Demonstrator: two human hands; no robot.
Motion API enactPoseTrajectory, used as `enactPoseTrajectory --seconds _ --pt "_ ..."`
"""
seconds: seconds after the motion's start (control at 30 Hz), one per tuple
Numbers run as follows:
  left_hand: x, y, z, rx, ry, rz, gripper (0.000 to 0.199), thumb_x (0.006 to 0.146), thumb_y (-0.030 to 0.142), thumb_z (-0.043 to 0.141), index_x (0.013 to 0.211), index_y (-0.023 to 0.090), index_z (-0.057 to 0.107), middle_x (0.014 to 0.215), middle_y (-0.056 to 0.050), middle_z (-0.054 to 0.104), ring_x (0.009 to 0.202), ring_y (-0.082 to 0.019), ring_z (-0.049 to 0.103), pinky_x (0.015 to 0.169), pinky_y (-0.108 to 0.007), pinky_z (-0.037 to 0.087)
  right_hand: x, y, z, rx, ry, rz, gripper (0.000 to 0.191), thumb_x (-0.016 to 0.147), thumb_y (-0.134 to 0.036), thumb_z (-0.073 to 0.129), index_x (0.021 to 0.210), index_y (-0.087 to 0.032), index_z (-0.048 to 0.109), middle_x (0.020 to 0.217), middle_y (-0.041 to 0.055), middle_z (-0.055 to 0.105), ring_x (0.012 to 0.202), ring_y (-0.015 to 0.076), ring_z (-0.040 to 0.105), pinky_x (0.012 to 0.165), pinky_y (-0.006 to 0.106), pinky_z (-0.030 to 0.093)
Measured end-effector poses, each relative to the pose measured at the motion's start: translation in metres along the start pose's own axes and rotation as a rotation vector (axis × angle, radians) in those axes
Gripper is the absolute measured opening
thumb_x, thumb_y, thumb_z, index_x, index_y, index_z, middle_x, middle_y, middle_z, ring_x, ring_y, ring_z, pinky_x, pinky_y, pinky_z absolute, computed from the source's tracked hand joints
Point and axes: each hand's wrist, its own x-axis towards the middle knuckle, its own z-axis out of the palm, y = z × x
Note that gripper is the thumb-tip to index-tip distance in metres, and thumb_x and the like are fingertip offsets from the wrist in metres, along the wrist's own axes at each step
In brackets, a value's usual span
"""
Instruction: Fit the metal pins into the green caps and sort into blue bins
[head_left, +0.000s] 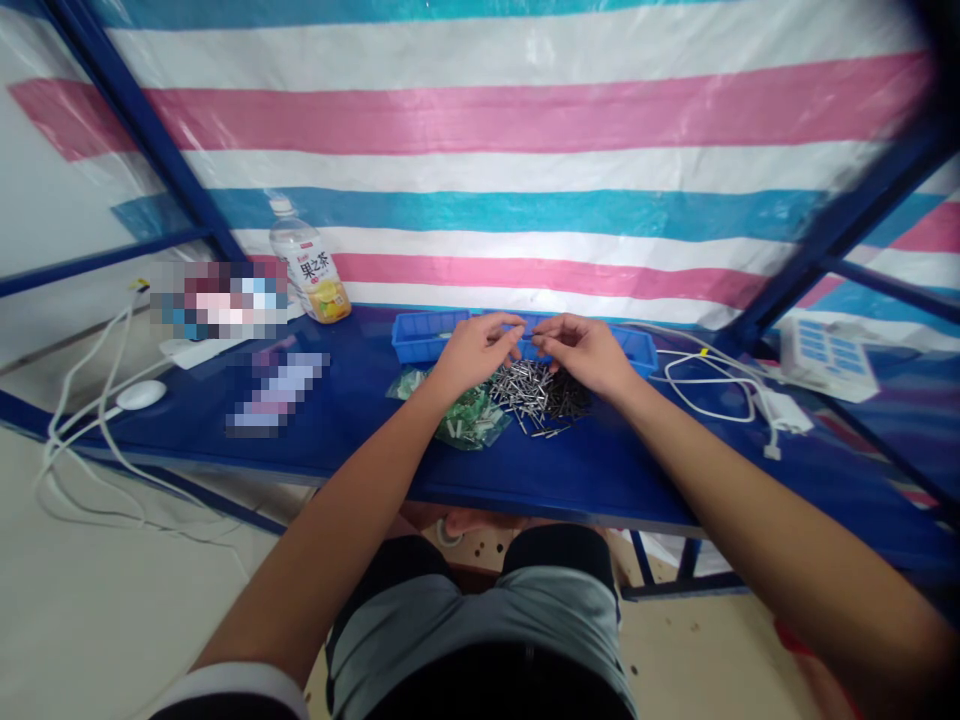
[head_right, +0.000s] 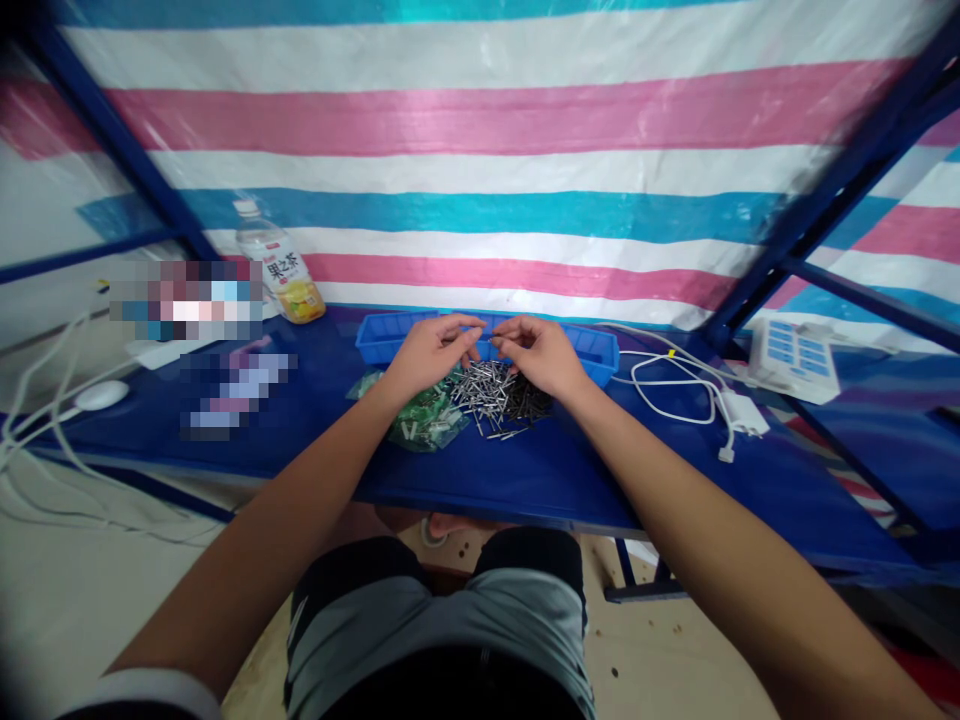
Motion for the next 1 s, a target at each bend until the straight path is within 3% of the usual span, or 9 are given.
enactPoseTrajectory --seconds 0.23,0.4,0.6,0.8,1.0 --pt "0.006 -0.014 0.004 -0.102 -0.084 -0.034 0.035 0.096 0.015 0.057 0.124 0.023 0.076 0.117 -0.009 0.082 0.097 -0.020 0.080 0.077 -0.031 0.063 -0.001 0.000 0.002 -0.096 -0.004 -0.073 0.031 0.084 -0.050 0.083 0.099 -0.024 0.076 0.094 0.0077 0.078 0.081 0.0218 0.069 0.057 0.034 0.058" --pt "0.008 -0.014 0.003 -0.173 -0.072 -0.052 0.027 0.095 0.023 0.066 0.119 0.021 0.078 0.113 -0.010 0.083 0.100 -0.021 0.079 0.078 -0.032 0.064 -0.002 -0.002 0.004 -0.069 -0.035 -0.047 0.031 0.081 -0.049 0.086 0.097 -0.025 0.075 0.094 0.0064 0.078 0.082 0.0222 0.070 0.058 0.035 0.060" --pt "0.008 -0.019 0.001 -0.169 0.028 -0.050 0.025 0.093 0.039 0.078 0.111 0.021 0.077 0.110 -0.011 0.082 0.098 -0.023 0.079 0.084 -0.038 0.065 -0.004 -0.006 0.004 -0.076 -0.036 -0.061 0.027 0.087 -0.050 0.080 0.097 -0.025 0.075 0.096 0.0067 0.077 0.080 0.0209 0.068 0.059 0.036 0.061" --pt "0.006 -0.011 0.001 -0.122 0.091 -0.060 0.015 0.085 0.024 0.081 0.093 0.020 0.069 0.096 -0.009 0.081 0.092 -0.021 0.077 0.085 -0.038 0.064 -0.004 -0.006 0.003 -0.086 0.009 -0.076 0.025 0.090 -0.048 0.077 0.096 -0.024 0.074 0.094 0.0066 0.077 0.078 0.0198 0.067 0.056 0.034 0.057" --pt "0.004 -0.008 0.002 -0.056 0.078 -0.090 0.021 0.080 0.024 0.085 0.086 0.021 0.065 0.094 -0.008 0.081 0.089 -0.022 0.077 0.083 -0.040 0.064 -0.005 -0.007 0.005 -0.114 0.058 -0.097 0.029 0.091 -0.049 0.077 0.105 -0.024 0.075 0.097 0.0073 0.078 0.083 0.0208 0.069 0.062 0.034 0.057"
